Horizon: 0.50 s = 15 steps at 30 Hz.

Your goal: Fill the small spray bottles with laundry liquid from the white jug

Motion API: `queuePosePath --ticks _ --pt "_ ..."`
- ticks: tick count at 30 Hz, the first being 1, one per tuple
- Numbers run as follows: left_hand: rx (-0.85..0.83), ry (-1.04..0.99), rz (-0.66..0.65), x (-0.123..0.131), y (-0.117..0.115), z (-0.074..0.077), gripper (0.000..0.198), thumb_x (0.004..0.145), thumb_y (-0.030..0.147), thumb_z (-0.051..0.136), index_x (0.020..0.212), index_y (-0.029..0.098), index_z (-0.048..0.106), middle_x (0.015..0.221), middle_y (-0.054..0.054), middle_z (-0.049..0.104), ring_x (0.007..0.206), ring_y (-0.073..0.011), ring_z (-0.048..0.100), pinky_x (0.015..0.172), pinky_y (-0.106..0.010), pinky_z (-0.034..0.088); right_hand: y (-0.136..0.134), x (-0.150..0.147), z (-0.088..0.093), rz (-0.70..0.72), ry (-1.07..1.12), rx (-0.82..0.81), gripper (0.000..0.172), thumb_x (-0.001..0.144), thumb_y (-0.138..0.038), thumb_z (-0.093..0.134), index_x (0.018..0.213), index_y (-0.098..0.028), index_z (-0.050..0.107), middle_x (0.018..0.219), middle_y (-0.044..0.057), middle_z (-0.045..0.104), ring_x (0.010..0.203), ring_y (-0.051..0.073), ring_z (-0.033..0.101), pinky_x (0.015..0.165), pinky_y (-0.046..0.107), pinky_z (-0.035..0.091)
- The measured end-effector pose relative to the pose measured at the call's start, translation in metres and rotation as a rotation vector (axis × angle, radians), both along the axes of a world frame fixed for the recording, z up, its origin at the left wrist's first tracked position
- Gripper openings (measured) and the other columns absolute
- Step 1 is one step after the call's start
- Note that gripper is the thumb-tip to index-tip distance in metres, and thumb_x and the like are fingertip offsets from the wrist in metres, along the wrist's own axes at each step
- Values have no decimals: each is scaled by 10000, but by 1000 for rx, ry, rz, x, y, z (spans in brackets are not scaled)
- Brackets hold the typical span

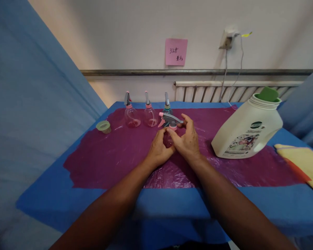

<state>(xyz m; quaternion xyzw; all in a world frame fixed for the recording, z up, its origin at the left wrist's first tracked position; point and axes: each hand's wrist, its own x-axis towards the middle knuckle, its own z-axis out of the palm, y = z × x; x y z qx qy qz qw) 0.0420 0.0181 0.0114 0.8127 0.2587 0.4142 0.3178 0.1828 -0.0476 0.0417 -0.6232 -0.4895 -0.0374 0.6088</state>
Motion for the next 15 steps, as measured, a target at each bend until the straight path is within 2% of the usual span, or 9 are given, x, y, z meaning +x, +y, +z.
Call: queuePosePath --ticks 3,8,13,15 --pt "0 -26 -39 0 1 1 754 906 268 902 1572 248 548 1551 -178 663 1462 -413 661 1241 -624 556 1 0 -2 30 -3 46 678 979 -408 783 1577 -216 529 1178 127 783 1096 288 769 1059 507 628" --pt "-26 -29 -56 -2 0 3 703 904 264 901 1521 248 563 1506 -160 668 1430 -386 672 1215 -588 569 2 -4 -5 70 18 83 728 975 -381 753 1635 -201 503 1312 156 774 1199 295 765 1064 515 631" --pt "-35 6 -35 -2 -1 5 724 885 227 895 1522 258 550 1490 -148 676 1421 -376 675 1205 -583 571 6 -3 -6 19 67 96 707 946 -436 820 1572 -229 565 1166 95 776 1082 274 750 1076 534 618" --pt "-38 20 -32 -2 -2 5 729 901 251 892 1539 258 540 1505 -157 669 1430 -385 670 1205 -593 569 5 -2 -7 33 95 91 714 952 -422 823 1590 -244 556 1195 103 782 1123 284 754 1098 546 610"
